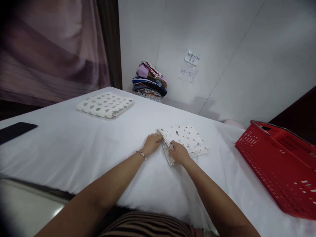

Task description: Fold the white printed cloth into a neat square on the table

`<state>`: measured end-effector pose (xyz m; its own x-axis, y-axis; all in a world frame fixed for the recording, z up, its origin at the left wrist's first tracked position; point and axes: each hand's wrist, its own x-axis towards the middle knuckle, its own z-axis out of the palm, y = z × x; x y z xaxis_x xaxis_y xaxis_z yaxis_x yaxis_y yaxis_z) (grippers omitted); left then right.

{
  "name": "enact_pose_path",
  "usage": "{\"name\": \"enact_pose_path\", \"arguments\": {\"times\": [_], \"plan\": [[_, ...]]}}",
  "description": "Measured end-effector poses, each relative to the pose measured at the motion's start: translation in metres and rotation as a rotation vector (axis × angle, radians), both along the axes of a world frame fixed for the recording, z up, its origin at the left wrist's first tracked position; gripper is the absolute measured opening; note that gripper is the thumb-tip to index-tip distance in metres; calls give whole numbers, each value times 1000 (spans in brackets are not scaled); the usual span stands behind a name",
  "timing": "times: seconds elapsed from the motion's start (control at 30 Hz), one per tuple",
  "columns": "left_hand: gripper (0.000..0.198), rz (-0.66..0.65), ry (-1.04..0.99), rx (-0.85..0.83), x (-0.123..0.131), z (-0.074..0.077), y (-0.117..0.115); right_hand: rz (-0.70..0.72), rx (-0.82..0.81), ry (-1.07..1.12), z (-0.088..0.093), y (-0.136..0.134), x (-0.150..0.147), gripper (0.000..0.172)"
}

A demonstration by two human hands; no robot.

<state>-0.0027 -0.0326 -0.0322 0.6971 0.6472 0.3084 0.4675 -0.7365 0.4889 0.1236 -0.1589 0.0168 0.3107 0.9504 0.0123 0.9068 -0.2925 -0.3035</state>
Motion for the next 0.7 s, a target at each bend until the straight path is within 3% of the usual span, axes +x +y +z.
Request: {"name": "enact_pose_path", "arguments": {"times": [0.23,0.43,0.7], "plan": [[35,-178,-30,-21,-1,1,-6,-103,-14,270,4,1,11,24],[33,-251,-28,-46,-4,2,-8,-81,11,298,-2,1,12,20],[29,-344,26,-78,-7,12,-13,-52,27,305,-3,0,12,30]]}}
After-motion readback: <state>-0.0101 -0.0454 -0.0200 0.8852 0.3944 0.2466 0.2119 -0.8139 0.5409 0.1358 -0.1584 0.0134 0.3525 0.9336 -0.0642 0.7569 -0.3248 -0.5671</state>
